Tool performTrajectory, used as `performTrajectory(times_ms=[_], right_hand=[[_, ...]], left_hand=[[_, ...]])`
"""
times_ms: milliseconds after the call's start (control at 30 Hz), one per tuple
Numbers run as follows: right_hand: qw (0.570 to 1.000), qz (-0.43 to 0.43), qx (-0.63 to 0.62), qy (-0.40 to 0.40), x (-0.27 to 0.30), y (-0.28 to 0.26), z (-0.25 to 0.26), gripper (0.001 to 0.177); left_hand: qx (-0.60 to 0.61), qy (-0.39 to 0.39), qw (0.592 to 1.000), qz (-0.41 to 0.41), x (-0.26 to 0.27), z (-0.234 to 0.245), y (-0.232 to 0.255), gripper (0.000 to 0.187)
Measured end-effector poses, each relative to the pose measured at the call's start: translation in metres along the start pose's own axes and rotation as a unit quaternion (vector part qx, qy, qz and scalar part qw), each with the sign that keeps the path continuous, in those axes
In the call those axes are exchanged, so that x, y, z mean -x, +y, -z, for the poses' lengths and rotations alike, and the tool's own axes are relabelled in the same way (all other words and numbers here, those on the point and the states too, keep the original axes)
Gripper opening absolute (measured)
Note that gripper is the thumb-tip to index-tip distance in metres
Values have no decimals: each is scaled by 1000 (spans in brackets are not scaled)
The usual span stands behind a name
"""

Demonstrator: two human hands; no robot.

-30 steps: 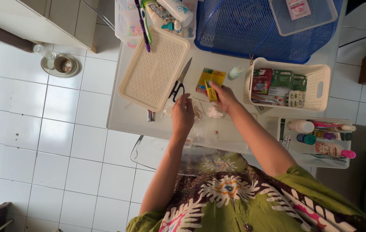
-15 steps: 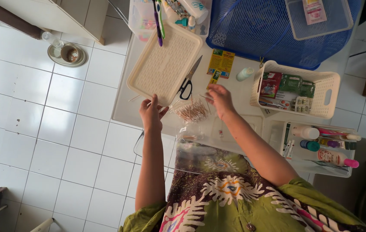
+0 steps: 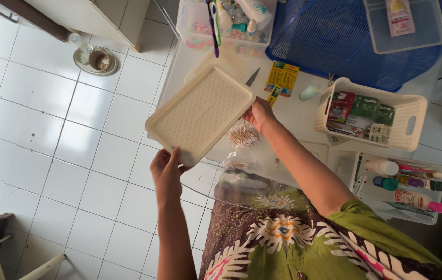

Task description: The person organizes medical supplies on a table. They use scissors to cut a blister pack, place the pills into a plastic container, and arrange various boxes and items into baskets and trays.

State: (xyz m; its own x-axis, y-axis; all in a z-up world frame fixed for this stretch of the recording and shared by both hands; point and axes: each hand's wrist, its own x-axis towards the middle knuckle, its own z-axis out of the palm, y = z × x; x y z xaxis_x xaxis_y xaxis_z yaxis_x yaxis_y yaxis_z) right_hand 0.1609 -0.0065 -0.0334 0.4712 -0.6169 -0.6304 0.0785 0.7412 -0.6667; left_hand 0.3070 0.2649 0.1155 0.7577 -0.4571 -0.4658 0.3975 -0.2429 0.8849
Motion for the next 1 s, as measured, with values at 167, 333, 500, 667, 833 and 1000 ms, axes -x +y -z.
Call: performTrajectory(times_ms=[167, 333, 500, 667, 833, 1000], right_hand=[[998, -4, 47, 43, -21, 0, -15, 34], [784, 422, 443, 110, -34, -21, -48, 34], [685, 471, 555, 22, -52, -64, -92, 44], [587, 552, 591, -43, -96, -78, -103, 24], [618, 553, 557, -41, -108, -90, -104, 13], [616, 500, 596, 121, -65, -94, -100, 30]], left_hand=[[-4, 43, 999, 15, 30, 36, 19, 27], [11, 100, 995, 8, 38, 58, 24, 27], [34, 106, 994, 16, 31, 67, 5, 26], [66, 73, 995, 24, 19, 58, -15, 25], [61, 48, 996, 41, 9, 51, -15, 27], [72, 38, 996, 22, -5, 59, -13, 27]])
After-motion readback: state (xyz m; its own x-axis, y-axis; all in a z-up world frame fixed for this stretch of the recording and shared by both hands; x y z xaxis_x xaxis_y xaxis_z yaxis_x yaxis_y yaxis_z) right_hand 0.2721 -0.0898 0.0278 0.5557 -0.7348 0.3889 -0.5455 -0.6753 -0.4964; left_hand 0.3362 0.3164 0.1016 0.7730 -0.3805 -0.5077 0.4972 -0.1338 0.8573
